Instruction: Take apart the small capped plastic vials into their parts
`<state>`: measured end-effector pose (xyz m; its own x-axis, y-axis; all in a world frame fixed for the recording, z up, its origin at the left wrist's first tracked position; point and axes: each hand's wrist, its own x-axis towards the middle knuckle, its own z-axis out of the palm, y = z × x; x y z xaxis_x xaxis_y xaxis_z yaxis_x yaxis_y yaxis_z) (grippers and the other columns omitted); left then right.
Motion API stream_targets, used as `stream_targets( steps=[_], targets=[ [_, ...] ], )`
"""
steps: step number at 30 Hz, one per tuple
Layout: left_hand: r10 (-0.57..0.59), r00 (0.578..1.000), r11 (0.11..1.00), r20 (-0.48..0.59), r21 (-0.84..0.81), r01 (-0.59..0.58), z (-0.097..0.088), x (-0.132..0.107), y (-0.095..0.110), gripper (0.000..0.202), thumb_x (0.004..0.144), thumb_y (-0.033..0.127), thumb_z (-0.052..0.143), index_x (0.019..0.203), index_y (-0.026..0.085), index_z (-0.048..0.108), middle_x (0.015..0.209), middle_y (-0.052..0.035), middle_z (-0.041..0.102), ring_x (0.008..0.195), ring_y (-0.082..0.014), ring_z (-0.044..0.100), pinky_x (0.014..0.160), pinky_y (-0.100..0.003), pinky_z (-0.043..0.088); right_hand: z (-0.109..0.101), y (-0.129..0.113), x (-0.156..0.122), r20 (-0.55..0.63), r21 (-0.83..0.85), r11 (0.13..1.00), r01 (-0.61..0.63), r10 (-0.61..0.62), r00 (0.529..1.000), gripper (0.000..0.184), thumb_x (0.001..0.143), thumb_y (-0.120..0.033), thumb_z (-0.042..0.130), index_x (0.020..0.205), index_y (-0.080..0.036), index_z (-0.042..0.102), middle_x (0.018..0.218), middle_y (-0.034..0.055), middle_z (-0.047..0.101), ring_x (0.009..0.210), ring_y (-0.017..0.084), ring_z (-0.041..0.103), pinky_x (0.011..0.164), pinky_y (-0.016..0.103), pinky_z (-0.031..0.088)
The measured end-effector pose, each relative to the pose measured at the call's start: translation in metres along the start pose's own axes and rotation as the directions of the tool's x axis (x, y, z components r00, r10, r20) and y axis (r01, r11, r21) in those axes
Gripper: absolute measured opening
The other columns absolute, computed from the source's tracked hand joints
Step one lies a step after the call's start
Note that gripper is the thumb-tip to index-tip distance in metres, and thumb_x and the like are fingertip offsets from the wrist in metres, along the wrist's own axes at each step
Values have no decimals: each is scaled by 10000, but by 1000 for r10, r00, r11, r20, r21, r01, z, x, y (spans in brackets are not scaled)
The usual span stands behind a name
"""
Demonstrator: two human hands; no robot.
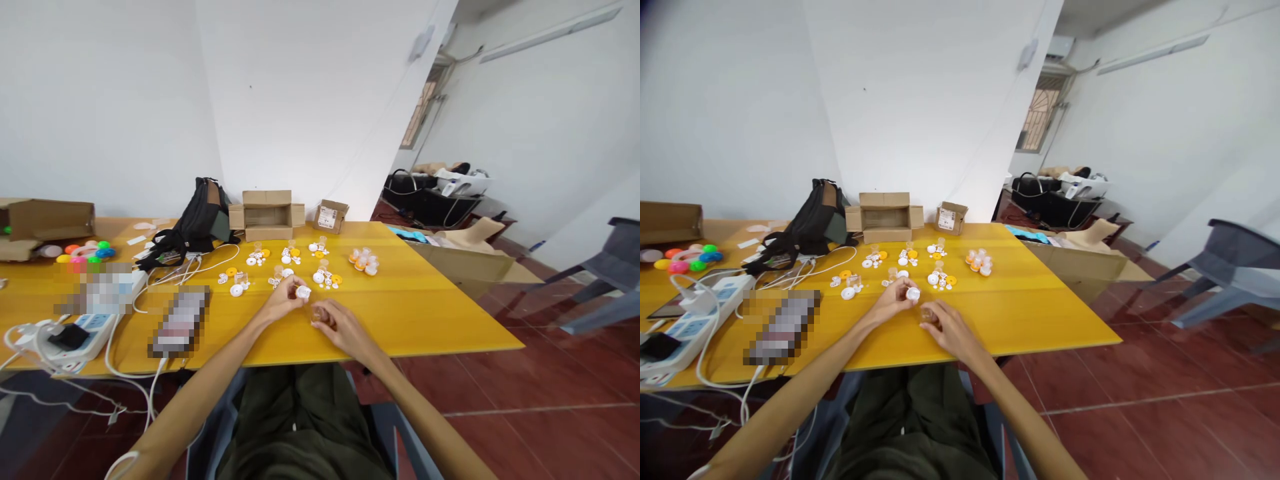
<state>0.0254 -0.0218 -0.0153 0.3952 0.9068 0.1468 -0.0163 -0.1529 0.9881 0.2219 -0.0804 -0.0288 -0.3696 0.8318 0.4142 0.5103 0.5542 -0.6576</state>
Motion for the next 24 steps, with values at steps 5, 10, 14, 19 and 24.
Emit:
stream_targets(
  steps=[5, 10, 14, 19, 24],
  targets=[
    [16, 1000, 1000, -7, -14, -16, 0, 0, 0, 309, 599, 249, 749, 822, 199, 542, 770, 33, 577, 731, -125, 548, 699, -253, 437, 4, -4, -2, 37, -29, 999, 19, -18, 999, 303, 901, -349, 632, 1197, -291, 607, 991, 46, 692, 812, 217, 648, 793, 361, 550],
    [-14, 1000, 1000, 4, 4, 14, 1, 1, -2, 317, 601, 278, 750, 829, 206, 541, 778, 21, 590, 746, -144, 559, 700, -265, 433, -28, 19, 10, -155, -206, 978, -38, 6, 988, 280, 952, -450, 525, 1159, -289, 623, 1091, 83, 690, 960, 269, 645, 897, 422, 525],
    [-21, 1000, 1000, 0, 22, 21, 2, 3, -1, 313, 593, 273, 744, 825, 205, 546, 778, 23, 585, 728, -135, 539, 701, -264, 425, -73, 50, 44, -309, -478, 858, -187, 34, 950, 288, 943, -416, 506, 1142, -258, 643, 1162, 135, 662, 1123, 335, 573, 973, 486, 454],
    [-26, 1000, 999, -1, 23, 26, 1, 2, 0, 282, 600, 241, 733, 817, 199, 557, 768, 28, 581, 725, -129, 533, 718, -265, 436, -103, 83, 91, -314, -637, 683, -357, 193, 929, 299, 854, -380, 642, 1116, -242, 673, 1318, 171, 588, 1186, 388, 520, 960, 545, 423],
    [-34, 999, 999, 15, 30, 33, 1, 0, 3, 287, 604, 243, 735, 817, 202, 548, 783, 25, 580, 736, -131, 532, 719, -265, 438, -100, 100, 111, -243, -621, 650, -438, 373, 896, 237, 872, -370, 620, 1083, -284, 682, 1192, 142, 647, 1066, 357, 598, 837, 492, 491]
  ],
)
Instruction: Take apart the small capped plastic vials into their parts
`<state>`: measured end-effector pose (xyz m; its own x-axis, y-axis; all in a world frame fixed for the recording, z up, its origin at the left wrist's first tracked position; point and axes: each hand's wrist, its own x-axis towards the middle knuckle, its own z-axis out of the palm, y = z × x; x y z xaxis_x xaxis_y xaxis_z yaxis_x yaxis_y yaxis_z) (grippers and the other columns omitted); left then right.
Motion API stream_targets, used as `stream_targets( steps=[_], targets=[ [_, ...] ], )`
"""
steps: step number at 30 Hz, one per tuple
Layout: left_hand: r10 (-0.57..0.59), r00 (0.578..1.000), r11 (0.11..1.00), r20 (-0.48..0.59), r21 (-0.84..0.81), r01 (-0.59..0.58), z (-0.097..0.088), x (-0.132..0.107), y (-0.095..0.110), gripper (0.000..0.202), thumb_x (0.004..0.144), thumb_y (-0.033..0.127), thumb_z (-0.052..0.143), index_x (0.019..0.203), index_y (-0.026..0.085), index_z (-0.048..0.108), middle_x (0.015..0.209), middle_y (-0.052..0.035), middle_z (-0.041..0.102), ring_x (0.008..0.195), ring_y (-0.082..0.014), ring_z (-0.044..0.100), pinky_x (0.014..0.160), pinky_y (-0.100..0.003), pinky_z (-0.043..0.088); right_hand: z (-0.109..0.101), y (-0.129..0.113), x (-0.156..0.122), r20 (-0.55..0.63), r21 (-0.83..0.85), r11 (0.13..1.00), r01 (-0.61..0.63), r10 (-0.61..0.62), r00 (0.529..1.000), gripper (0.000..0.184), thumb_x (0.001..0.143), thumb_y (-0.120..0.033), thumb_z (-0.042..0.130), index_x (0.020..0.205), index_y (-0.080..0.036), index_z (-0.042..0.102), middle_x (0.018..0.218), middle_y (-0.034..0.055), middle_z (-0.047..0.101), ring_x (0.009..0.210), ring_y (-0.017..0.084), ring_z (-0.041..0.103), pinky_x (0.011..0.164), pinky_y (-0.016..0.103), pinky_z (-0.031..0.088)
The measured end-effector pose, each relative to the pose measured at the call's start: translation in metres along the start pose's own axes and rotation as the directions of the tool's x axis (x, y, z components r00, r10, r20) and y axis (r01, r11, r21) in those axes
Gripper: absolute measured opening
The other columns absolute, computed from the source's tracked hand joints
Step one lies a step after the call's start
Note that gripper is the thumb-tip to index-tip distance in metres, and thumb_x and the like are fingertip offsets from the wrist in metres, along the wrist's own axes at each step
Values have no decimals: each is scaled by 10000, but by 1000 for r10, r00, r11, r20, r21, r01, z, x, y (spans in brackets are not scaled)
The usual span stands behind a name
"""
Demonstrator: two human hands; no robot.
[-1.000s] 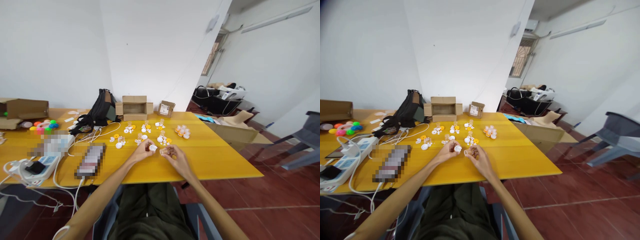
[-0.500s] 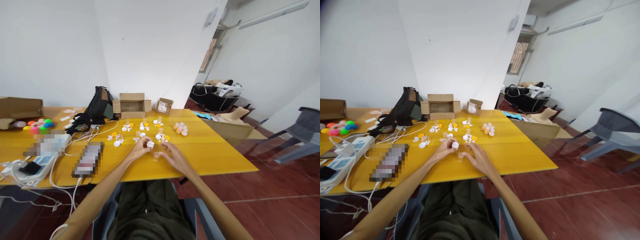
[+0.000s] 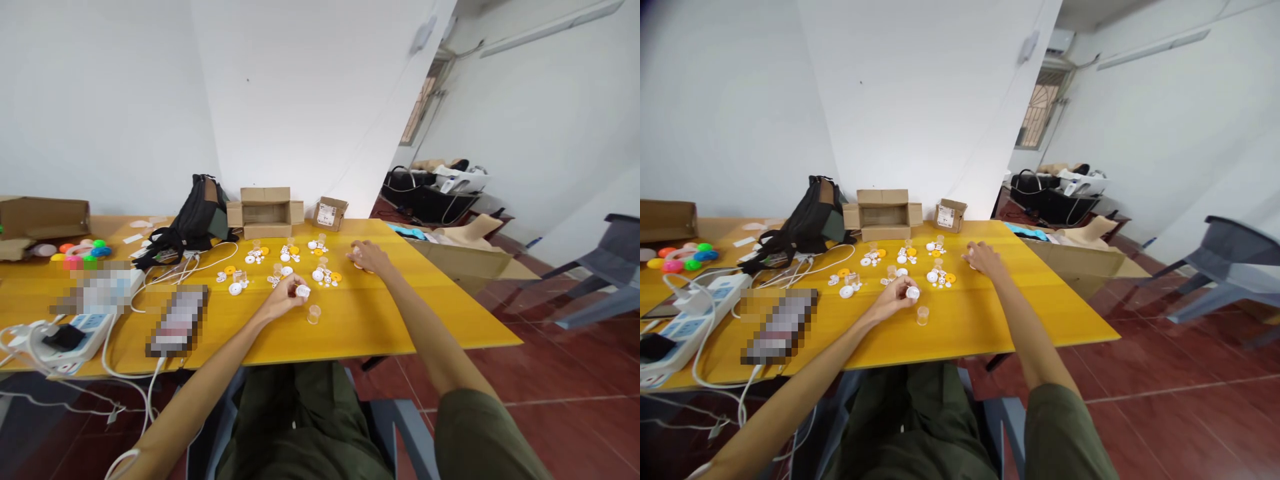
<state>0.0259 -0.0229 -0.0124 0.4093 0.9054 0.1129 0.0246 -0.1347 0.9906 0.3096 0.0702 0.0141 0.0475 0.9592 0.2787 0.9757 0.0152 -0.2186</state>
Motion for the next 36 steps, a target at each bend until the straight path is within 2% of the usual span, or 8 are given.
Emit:
stream_targets(
  steps=[4, 9, 14, 17, 22, 27, 31, 36],
  targets=[
    [0, 1000, 1000, 0, -14, 0, 1, 0, 1, 278, 594, 220, 717, 806, 202, 538, 769, 33, 567, 720, -123, 522, 706, -259, 431, 8, 7, -1, -24, -77, 996, 35, -37, 999, 222, 899, -278, 553, 1079, -239, 676, 1097, 160, 658, 964, 314, 630, 808, 420, 491],
    [-9, 1000, 999, -3, -35, 9, 3, 1, 1, 263, 586, 178, 703, 786, 196, 533, 739, 42, 565, 690, -111, 514, 682, -247, 417, 11, 28, -15, -67, -154, 978, 141, -153, 986, 231, 913, -205, 493, 1061, -204, 671, 1065, 175, 657, 1003, 307, 605, 860, 397, 472],
    [17, 1000, 999, -1, -47, -17, 5, 0, 0, 257, 588, 160, 700, 787, 194, 541, 717, 50, 563, 677, -111, 516, 683, -246, 412, 5, 39, -30, -80, -196, 981, -2, -14, 997, 245, 925, -263, 506, 1106, -199, 659, 1123, 165, 653, 957, 300, 623, 796, 381, 486],
    [30, 1000, 998, 9, -54, -30, 5, 1, -1, 257, 586, 159, 698, 784, 195, 538, 706, 56, 553, 672, -111, 513, 684, -248, 414, -1, 36, -36, -95, -214, 977, -10, -10, 995, 277, 937, -330, 505, 1127, -204, 663, 1156, 172, 654, 994, 315, 626, 801, 407, 495],
    [43, 999, 998, 13, -53, -42, 4, 3, -4, 257, 590, 155, 705, 794, 193, 553, 706, 55, 548, 668, -111, 507, 668, -245, 402, 0, 10, -37, -249, -165, 973, 162, -200, 948, 382, 955, -448, 478, 1230, -227, 624, 1307, 177, 604, 1224, 360, 529, 946, 490, 467],
    [40, 999, 998, 21, -55, -39, 4, 2, -2, 261, 592, 158, 713, 790, 192, 546, 714, 52, 545, 672, -110, 506, 680, -249, 409, 23, -37, -38, -161, 37, 913, 406, -395, 904, 397, 977, -447, 440, 1281, -227, 569, 1284, 142, 619, 1191, 298, 563, 996, 451, 461],
    [43, 999, 997, 26, -58, -42, 4, 1, -2, 267, 595, 163, 710, 801, 192, 543, 715, 53, 540, 657, -103, 487, 665, -244, 395, 39, -65, -49, -64, 98, 908, 407, -403, 913, 390, 938, -482, 526, 1253, -258, 577, 1306, 124, 593, 1183, 294, 563, 975, 447, 470],
    [44, 999, 997, 29, -58, -43, 4, 2, -3, 270, 595, 157, 707, 796, 196, 531, 708, 57, 531, 668, -109, 499, 673, -247, 400, 48, -78, -60, -18, 48, 945, 324, -323, 946, 312, 936, -473, 542, 1146, -252, 611, 1325, 143, 552, 1144, 296, 564, 930, 446, 482]
  ],
)
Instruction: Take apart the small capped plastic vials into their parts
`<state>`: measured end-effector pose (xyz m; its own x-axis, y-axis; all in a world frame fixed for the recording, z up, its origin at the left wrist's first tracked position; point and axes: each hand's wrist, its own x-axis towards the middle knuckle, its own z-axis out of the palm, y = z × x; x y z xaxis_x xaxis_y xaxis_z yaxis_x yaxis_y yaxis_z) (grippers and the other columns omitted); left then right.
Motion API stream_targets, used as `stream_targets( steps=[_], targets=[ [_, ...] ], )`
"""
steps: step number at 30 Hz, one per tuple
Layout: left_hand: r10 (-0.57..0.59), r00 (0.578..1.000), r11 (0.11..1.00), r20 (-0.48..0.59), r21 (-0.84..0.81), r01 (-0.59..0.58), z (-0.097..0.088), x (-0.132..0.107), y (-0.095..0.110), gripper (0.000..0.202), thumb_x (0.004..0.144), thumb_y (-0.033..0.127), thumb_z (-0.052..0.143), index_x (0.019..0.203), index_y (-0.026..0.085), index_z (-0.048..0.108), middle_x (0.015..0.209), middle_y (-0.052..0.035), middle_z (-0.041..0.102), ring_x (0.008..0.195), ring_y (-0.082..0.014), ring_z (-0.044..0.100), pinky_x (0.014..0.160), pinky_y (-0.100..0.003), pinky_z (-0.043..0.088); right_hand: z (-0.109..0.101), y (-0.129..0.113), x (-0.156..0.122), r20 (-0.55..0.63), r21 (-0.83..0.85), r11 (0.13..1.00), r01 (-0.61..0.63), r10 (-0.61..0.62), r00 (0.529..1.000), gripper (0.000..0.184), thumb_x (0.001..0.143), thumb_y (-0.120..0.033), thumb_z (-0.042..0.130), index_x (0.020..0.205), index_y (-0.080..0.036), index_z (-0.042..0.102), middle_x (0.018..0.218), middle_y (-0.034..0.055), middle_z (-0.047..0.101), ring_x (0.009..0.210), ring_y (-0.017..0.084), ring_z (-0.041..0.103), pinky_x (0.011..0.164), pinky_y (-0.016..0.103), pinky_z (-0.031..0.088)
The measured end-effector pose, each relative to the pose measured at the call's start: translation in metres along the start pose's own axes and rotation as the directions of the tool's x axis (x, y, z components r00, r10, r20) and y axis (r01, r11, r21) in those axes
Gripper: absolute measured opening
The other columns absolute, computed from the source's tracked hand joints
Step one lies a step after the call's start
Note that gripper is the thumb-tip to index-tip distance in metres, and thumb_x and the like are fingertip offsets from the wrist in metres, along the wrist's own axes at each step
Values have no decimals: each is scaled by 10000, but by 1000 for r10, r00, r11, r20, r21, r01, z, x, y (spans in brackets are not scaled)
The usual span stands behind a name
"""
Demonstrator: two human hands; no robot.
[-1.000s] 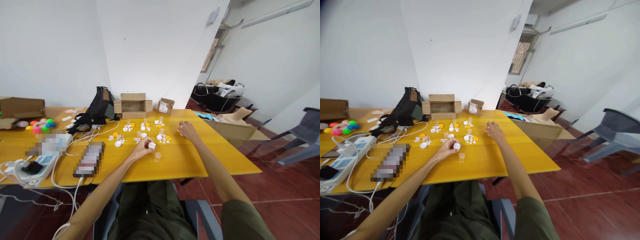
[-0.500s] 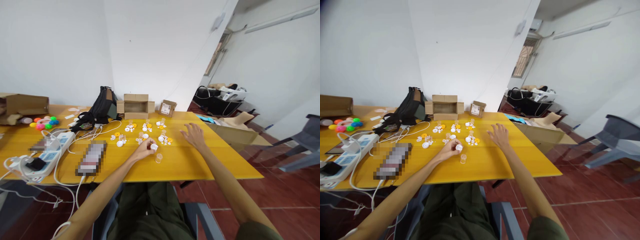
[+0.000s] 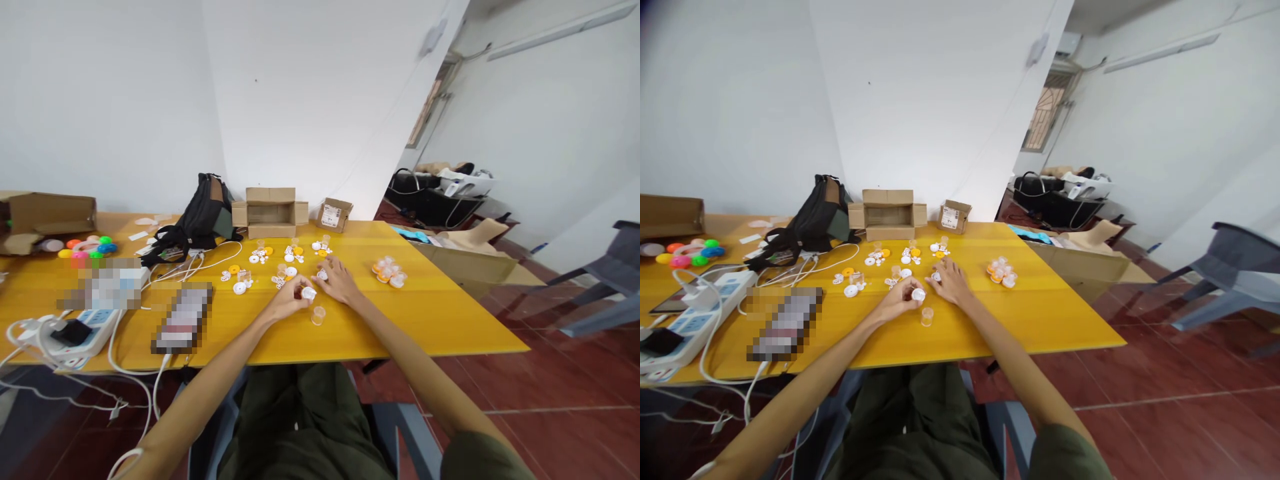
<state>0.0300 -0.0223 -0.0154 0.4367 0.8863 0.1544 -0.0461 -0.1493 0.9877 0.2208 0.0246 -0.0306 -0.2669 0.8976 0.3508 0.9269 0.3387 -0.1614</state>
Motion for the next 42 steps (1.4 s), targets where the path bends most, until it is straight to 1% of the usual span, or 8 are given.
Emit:
stream_targets(
  steps=[9, 15, 20, 24, 30, 35, 40, 42],
  targets=[
    [4, 1000, 1000, -3, 18, -4, 2, -1, 1, 256, 592, 138, 683, 797, 194, 541, 710, 56, 519, 654, -103, 485, 658, -242, 389, 2, 8, -1, -32, -30, 999, -25, 24, 999, 207, 982, -362, 464, 1047, -219, 599, 1201, 147, 585, 1034, 272, 589, 888, 403, 482],
    [10, 1000, 999, 4, 33, -10, 2, -1, 1, 263, 595, 153, 701, 797, 194, 537, 717, 53, 520, 647, -103, 481, 651, -244, 400, 0, 17, 5, -27, -66, 988, -138, 137, 990, 202, 982, -341, 470, 1048, -206, 605, 1220, 156, 581, 1058, 274, 586, 903, 395, 465],
    [0, 1000, 999, 20, 51, -1, 2, -2, 0, 265, 608, 180, 710, 805, 195, 534, 727, 50, 520, 659, -105, 487, 651, -242, 403, 0, 29, 18, -21, -87, 967, -238, 237, 971, 236, 994, -343, 439, 1069, -199, 611, 1243, 161, 574, 1080, 278, 572, 929, 407, 435],
    [-10, 1000, 998, 18, 68, 9, 3, -3, 2, 272, 610, 198, 715, 811, 198, 530, 730, 48, 520, 667, -105, 477, 648, -235, 391, 1, 44, 32, -32, -106, 949, -297, 296, 955, 262, 987, -334, 437, 1097, -170, 610, 1230, 191, 578, 1068, 300, 577, 926, 422, 436],
    [-17, 1000, 997, 19, 72, 16, 5, -6, 2, 247, 628, 173, 700, 813, 195, 537, 744, 41, 523, 672, -107, 472, 649, -235, 391, 12, 71, 56, -150, -67, 946, -318, 305, 940, 240, 959, -312, 452, 1046, -170, 624, 1149, 207, 608, 1036, 338, 577, 886, 466, 457],
    [-20, 1000, 997, 18, 79, 18, 6, -9, 2, 238, 648, 153, 680, 832, 194, 536, 748, 43, 524, 680, -110, 480, 660, -235, 398, 18, 87, 72, -166, -45, 942, -332, 320, 933, 247, 947, -309, 461, 1054, -156, 623, 1163, 228, 598, 1032, 348, 571, 887, 484, 452],
    [-37, 999, 997, 29, 65, 35, 7, -11, 2, 245, 646, 152, 665, 840, 193, 521, 767, 37, 526, 682, -111, 473, 659, -241, 387, 22, 92, 79, -146, -36, 929, -369, 361, 921, 273, 953, -311, 445, 1072, -148, 629, 1203, 238, 578, 1066, 356, 556, 921, 505, 435],
    [-44, 999, 997, 29, 65, 42, 7, -11, 2, 252, 645, 157, 673, 842, 194, 521, 766, 36, 524, 681, -112, 468, 657, -242, 383, 24, 92, 79, -182, -7, 932, -361, 354, 917, 298, 966, -328, 418, 1078, -156, 634, 1232, 234, 564, 1087, 358, 544, 935, 525, 429]
  ],
)
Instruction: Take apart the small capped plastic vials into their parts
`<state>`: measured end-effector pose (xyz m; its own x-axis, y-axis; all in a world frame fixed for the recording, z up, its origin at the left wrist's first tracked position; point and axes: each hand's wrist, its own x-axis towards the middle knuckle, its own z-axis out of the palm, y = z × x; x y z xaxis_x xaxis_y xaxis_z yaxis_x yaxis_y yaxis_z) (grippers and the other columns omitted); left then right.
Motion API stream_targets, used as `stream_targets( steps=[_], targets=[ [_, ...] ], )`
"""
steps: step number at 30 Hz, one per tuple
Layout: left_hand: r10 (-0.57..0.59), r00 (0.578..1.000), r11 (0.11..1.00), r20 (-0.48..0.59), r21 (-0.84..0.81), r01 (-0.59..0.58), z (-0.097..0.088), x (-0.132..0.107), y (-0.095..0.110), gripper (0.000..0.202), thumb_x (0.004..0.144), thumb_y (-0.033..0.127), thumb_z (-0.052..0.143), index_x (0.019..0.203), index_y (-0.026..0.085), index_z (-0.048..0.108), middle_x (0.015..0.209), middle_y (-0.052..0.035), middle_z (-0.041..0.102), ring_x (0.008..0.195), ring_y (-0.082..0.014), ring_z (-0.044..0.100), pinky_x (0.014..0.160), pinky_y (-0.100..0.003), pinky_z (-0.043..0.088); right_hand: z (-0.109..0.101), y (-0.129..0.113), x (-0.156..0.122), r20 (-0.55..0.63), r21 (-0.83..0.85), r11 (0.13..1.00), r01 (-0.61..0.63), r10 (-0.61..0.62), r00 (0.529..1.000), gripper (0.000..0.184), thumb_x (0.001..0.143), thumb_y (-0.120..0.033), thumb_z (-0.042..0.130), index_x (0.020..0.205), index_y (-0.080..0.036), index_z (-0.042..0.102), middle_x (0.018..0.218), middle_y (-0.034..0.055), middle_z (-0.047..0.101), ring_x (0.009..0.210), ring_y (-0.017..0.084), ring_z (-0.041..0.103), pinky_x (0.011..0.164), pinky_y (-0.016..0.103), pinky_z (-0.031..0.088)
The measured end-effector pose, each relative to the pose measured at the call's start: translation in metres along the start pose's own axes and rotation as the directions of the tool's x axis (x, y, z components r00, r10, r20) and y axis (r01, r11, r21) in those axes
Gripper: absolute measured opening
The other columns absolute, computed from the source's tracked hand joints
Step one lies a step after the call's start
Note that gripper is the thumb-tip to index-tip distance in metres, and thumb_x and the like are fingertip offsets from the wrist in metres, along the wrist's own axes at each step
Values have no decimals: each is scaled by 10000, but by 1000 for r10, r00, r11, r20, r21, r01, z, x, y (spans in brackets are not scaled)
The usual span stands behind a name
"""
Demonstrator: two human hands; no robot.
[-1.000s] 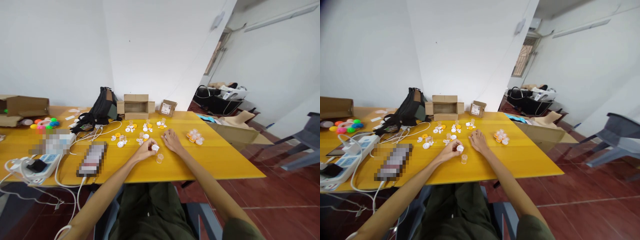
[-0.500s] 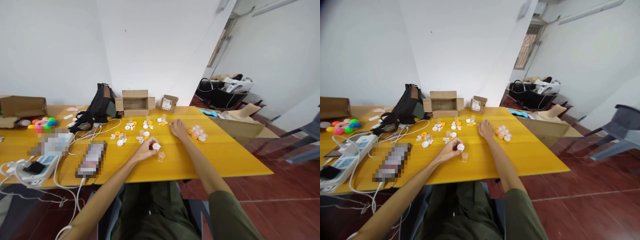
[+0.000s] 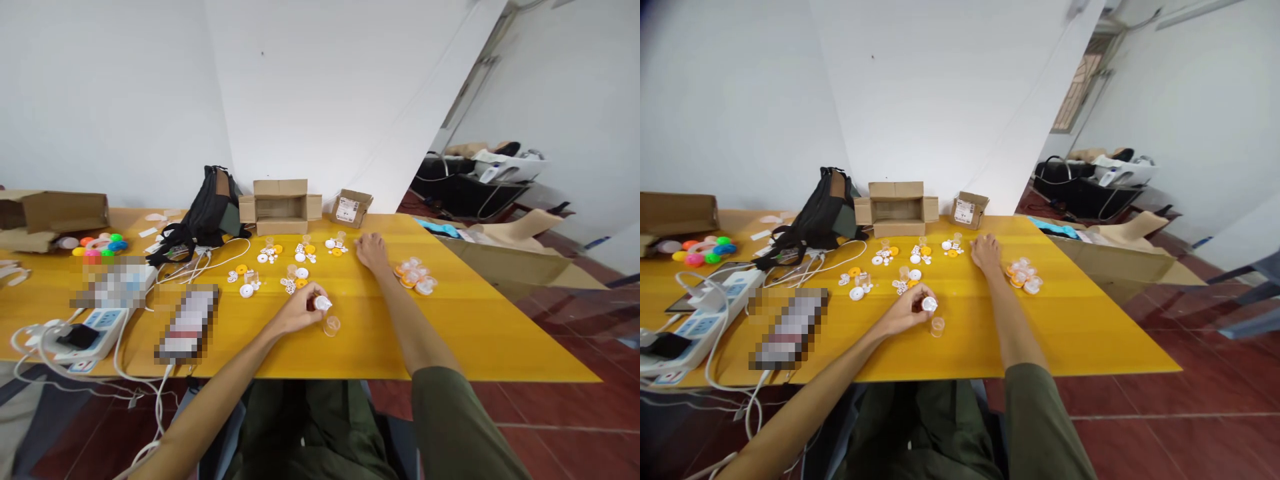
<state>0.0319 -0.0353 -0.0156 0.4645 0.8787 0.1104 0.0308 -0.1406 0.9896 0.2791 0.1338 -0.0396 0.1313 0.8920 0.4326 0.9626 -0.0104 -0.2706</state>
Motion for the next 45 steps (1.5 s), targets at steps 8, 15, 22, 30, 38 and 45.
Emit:
stream_targets(
  steps=[8, 15, 22, 30, 38, 45],
  targets=[
    [17, 1000, 1000, -8, 5, -17, -3, 4, -2, 246, 637, 157, 682, 830, 195, 535, 768, 36, 534, 684, -110, 471, 651, -235, 383, -27, 1, -21, -164, 161, 972, 169, -143, 976, 454, 1029, -369, 227, 1166, -199, 625, 1343, 171, 515, 1252, 287, 475, 1077, 494, 383],
    [24, 1000, 1000, -15, 5, -24, -3, 8, -2, 250, 604, 150, 694, 790, 197, 533, 721, 54, 513, 650, -102, 470, 634, -230, 391, -58, 2, -101, 26, 201, 877, 436, -450, 893, 344, 996, -325, 375, 1104, -231, 687, 1170, 121, 612, 1125, 271, 592, 1016, 446, 475],
    [37, 999, 999, 0, 11, -37, -5, 9, -1, 244, 604, 128, 669, 803, 191, 541, 731, 48, 549, 659, -104, 482, 639, -230, 385, -77, -21, -134, 171, 158, 814, 559, -580, 796, 296, 1002, -313, 436, 1091, -239, 708, 1059, 101, 662, 987, 228, 639, 889, 360, 527],
    [52, 999, 998, -5, 31, -52, -6, 9, -2, 255, 606, 177, 694, 806, 196, 537, 700, 56, 514, 639, -100, 446, 634, -232, 361, -78, -27, -119, 297, -12, 746, 666, -633, 715, 256, 972, -140, 449, 963, -193, 699, 990, 106, 662, 920, 201, 627, 789, 290, 481],
    [56, 998, 998, 2, 21, -56, -6, 10, -1, 253, 607, 166, 698, 803, 198, 542, 715, 51, 516, 643, -103, 450, 642, -238, 372, -73, -14, -93, 273, -118, 848, 517, -472, 838, 313, 993, -191, 382, 997, -203, 695, 1051, 135, 687, 1010, 253, 642, 783, 332, 508],
    [46, 999, 999, 9, 10, -46, -5, 10, -1, 254, 611, 137, 677, 805, 199, 526, 711, 60, 511, 640, -103, 469, 641, -237, 386, -70, -4, -45, 227, -214, 941, 262, -213, 950, 377, 945, -122, 352, 1088, -195, 694, 1085, 178, 698, 979, 307, 662, 741, 378, 507]
  ],
)
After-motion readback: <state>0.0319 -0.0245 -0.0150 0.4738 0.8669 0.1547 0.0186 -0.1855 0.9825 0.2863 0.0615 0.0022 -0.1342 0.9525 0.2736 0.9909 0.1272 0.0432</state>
